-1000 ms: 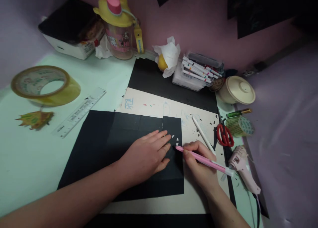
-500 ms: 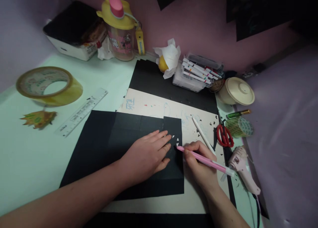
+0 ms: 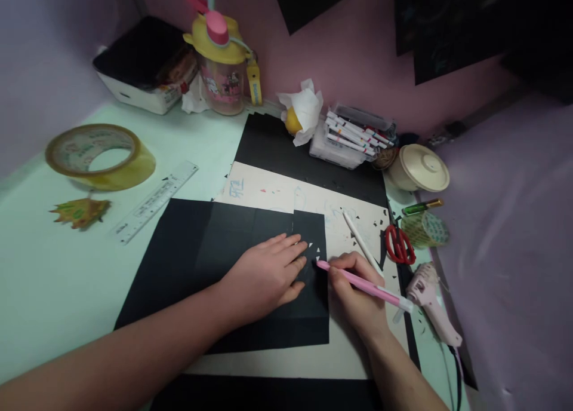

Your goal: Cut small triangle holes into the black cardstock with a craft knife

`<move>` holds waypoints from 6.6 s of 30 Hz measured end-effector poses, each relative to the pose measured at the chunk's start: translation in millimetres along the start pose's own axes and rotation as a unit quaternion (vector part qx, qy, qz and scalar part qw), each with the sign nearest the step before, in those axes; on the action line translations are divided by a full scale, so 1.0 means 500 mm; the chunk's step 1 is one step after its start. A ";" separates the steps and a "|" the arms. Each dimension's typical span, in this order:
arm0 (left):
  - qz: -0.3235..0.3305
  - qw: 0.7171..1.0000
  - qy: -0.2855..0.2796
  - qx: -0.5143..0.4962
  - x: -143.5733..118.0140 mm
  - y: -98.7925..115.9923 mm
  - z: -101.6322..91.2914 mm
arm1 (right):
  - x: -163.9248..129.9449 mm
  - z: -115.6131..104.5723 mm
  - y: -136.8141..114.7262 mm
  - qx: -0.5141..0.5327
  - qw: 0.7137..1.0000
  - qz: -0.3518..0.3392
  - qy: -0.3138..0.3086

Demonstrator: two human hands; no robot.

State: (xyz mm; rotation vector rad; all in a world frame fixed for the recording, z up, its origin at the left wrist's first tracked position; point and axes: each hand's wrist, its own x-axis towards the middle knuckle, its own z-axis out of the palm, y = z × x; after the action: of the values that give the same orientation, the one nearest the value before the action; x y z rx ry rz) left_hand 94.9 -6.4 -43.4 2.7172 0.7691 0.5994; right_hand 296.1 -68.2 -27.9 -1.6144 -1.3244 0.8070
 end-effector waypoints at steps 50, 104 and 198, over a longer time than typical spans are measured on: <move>-0.003 0.998 -0.053 0.040 0.028 0.004 -0.022 | 0.007 0.014 0.010 -0.092 0.993 -0.062 0.042; -0.014 0.998 -0.050 0.040 0.028 0.005 -0.015 | -0.014 0.030 -0.012 -0.239 0.950 -0.201 0.023; -0.010 1.000 -0.024 0.016 0.023 0.000 -0.015 | -0.018 0.020 0.004 -0.118 0.990 -0.067 0.037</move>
State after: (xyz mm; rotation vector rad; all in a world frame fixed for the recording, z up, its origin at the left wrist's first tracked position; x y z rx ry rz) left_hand 100.3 0.8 -33.4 2.7390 0.7982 0.5200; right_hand 285.9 -74.8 -34.3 -1.6988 -1.5010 0.5195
